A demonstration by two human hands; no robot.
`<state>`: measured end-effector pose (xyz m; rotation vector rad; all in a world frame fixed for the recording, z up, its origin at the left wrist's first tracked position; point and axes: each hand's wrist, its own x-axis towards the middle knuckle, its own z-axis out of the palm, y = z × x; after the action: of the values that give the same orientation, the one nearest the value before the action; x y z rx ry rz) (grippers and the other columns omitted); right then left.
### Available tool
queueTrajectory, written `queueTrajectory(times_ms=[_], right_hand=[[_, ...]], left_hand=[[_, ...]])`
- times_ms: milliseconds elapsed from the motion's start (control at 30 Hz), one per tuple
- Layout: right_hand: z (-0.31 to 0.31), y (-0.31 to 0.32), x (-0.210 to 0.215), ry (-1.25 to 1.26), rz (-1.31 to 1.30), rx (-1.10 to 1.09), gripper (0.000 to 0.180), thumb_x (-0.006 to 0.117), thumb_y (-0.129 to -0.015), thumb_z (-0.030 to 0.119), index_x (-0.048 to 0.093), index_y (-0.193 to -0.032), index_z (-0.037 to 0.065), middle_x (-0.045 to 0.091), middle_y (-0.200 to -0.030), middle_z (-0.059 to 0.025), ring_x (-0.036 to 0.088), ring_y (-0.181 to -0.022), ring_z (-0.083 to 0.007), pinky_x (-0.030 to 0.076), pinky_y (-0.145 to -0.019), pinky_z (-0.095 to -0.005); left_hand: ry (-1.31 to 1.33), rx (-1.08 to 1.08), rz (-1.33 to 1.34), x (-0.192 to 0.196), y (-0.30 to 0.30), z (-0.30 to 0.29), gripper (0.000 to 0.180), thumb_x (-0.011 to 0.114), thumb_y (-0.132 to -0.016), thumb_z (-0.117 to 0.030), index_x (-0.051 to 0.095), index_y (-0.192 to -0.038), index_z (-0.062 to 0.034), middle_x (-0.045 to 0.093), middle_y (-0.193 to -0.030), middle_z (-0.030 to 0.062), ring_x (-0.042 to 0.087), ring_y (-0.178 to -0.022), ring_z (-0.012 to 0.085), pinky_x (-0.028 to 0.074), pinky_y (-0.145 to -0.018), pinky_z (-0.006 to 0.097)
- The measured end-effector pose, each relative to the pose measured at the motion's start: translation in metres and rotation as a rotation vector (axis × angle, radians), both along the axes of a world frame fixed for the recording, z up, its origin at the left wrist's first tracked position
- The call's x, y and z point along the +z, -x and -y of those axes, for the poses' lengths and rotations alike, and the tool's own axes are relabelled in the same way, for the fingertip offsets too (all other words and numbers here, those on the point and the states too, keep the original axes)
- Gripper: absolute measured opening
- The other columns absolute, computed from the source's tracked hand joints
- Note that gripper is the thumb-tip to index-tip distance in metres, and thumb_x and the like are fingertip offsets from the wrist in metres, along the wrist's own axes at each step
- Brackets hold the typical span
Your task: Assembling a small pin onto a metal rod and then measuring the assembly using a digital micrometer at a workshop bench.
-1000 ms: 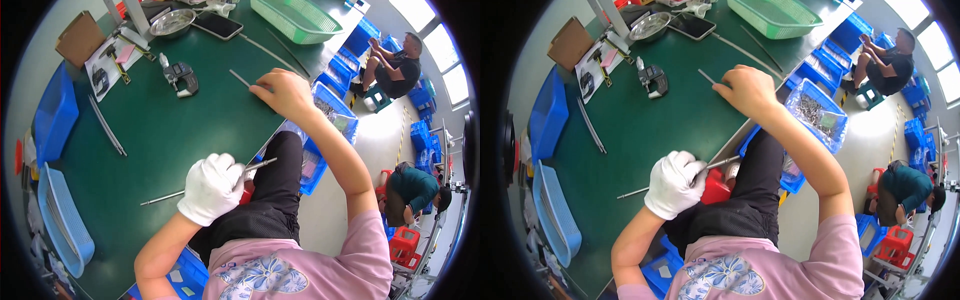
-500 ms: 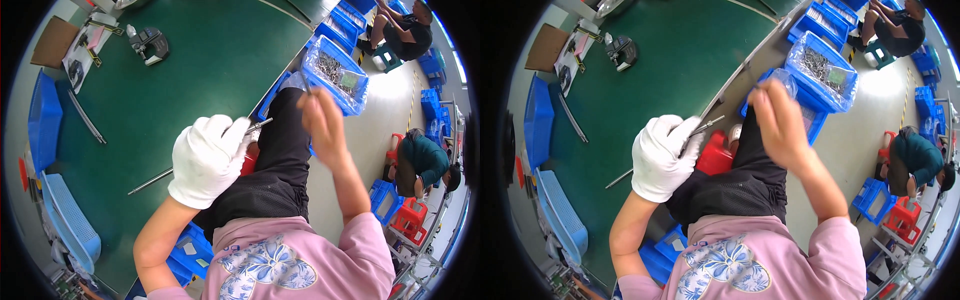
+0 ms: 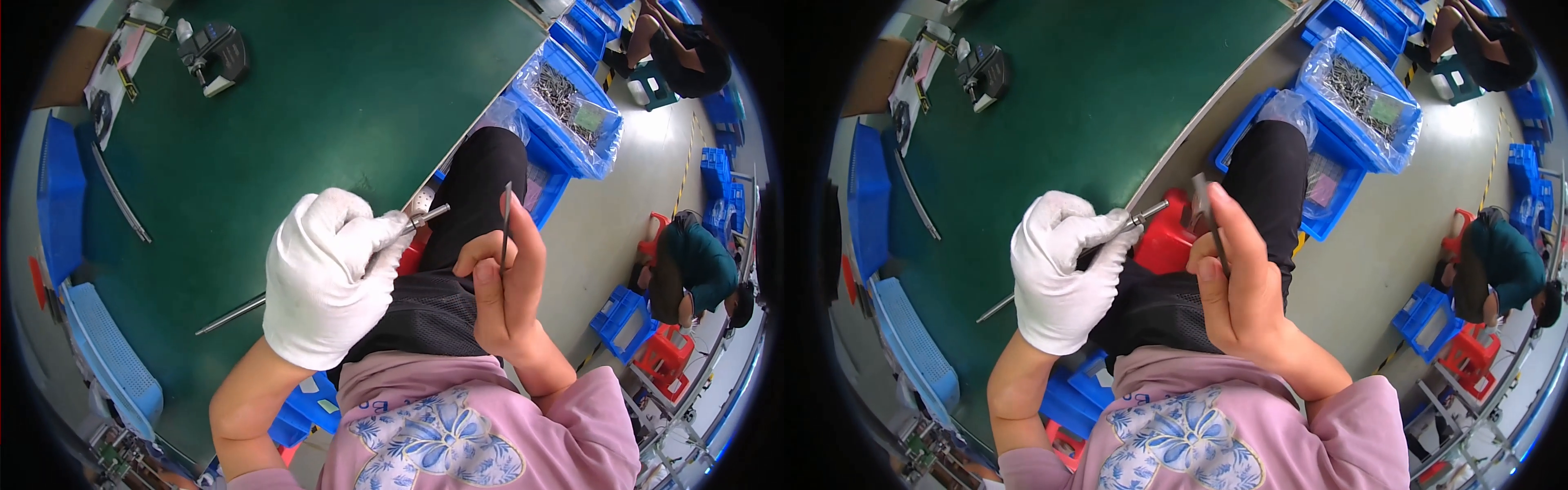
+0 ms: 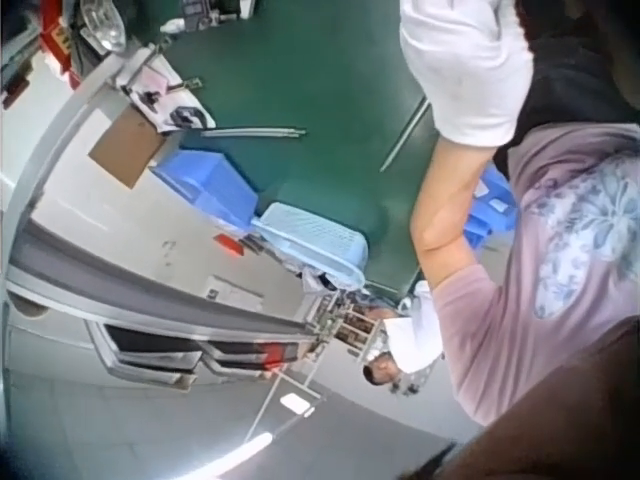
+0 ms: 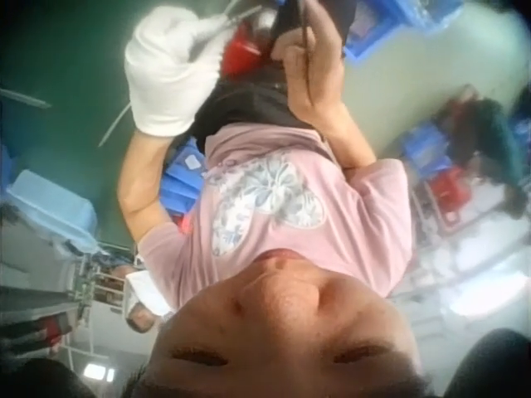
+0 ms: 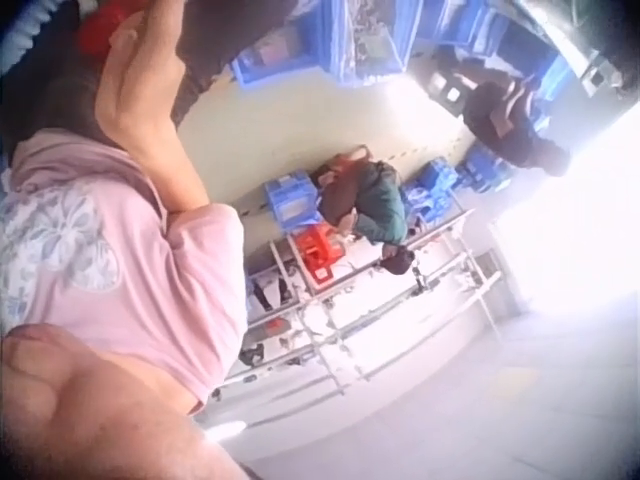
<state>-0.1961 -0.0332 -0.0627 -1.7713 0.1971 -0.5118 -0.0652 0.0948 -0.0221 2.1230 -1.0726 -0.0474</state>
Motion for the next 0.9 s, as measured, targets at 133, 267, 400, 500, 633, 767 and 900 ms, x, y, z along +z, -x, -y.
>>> queueTrajectory(times_ms=[133, 267, 400, 500, 633, 767, 900], right_hand=[[0.012, -0.002, 0.012, 0.309, -0.103, 0.070, 0.054, 0.038, -0.086, -0.003, 0.027, -0.138, -0.009, 0.060, -0.089, -0.0160, 0.058, -0.068, -0.0179, 0.046, -0.062, -0.0266], [0.007, -0.009, 0.015, 0.400, -0.078, 0.081, 0.053, 0.044, -0.080, -0.006, 0.038, -0.133, -0.009, 0.063, -0.091, -0.0180, 0.062, -0.066, -0.0215, 0.050, -0.062, -0.0291], [0.005, -0.014, 0.009, 0.409, 0.089, -0.048, 0.052, 0.046, -0.076, -0.012, 0.046, -0.127, -0.008, 0.063, -0.075, -0.0136, 0.061, -0.060, -0.0193, 0.048, -0.057, -0.0267], [0.006, -0.010, 0.005, 0.520, 0.073, -0.058, 0.052, 0.055, -0.068, -0.011, 0.058, -0.119, -0.002, 0.048, -0.059, -0.0048, 0.047, -0.045, -0.0145, 0.039, -0.041, -0.0263], [-0.007, -0.005, -0.005, 0.530, 0.089, -0.106, 0.053, 0.054, -0.065, -0.013, 0.060, -0.117, -0.002, 0.042, -0.056, -0.0038, 0.041, -0.042, -0.0135, 0.034, -0.039, -0.0261], [-0.013, -0.008, -0.014, 0.477, 0.128, -0.136, 0.053, 0.053, -0.065, -0.014, 0.060, -0.116, -0.003, 0.039, -0.056, -0.0035, 0.040, -0.042, -0.0135, 0.033, -0.039, -0.0255], [-0.015, -0.007, -0.021, 0.448, 0.142, -0.136, 0.051, 0.054, -0.065, -0.014, 0.060, -0.115, -0.004, 0.039, -0.055, -0.0035, 0.039, -0.041, -0.0134, 0.032, -0.039, -0.0250]], left_hand=[[-0.014, -0.009, 0.013, 0.000, -0.003, 0.000, 0.016, 0.073, -0.062, 0.000, 0.064, -0.074, -0.0076, 0.047, -0.069, 0.0046, 0.049, -0.060, 0.0239, 0.038, -0.051, 0.037], [0.032, -0.028, 0.023, 0.001, -0.005, 0.001, 0.020, 0.076, -0.062, 0.002, 0.062, -0.074, -0.0043, 0.048, -0.066, 0.0071, 0.048, -0.056, 0.0213, 0.037, -0.048, 0.032], [0.041, -0.020, 0.030, 0.001, -0.004, 0.000, 0.018, 0.075, -0.063, 0.002, 0.062, -0.073, -0.0041, 0.048, -0.066, 0.0069, 0.048, -0.057, 0.0218, 0.037, -0.049, 0.033], [0.052, -0.021, 0.030, -0.001, -0.004, 0.001, 0.017, 0.074, -0.063, 0.003, 0.062, -0.073, -0.0037, 0.047, -0.066, 0.0071, 0.048, -0.057, 0.0221, 0.037, -0.050, 0.034], [0.077, -0.012, -0.001, 0.000, -0.003, 0.002, 0.016, 0.073, -0.064, 0.003, 0.061, -0.072, -0.0028, 0.047, -0.066, 0.0075, 0.048, -0.057, 0.0228, 0.037, -0.050, 0.034], [0.076, -0.012, 0.021, 0.000, -0.003, 0.002, 0.015, 0.073, -0.064, 0.003, 0.061, -0.071, -0.0026, 0.047, -0.066, 0.0076, 0.048, -0.057, 0.0233, 0.038, -0.051, 0.034], [0.060, -0.006, 0.044, 0.000, -0.003, 0.002, 0.016, 0.073, -0.064, 0.003, 0.060, -0.070, -0.0030, 0.047, -0.067, 0.0075, 0.049, -0.058, 0.0237, 0.038, -0.051, 0.034]])
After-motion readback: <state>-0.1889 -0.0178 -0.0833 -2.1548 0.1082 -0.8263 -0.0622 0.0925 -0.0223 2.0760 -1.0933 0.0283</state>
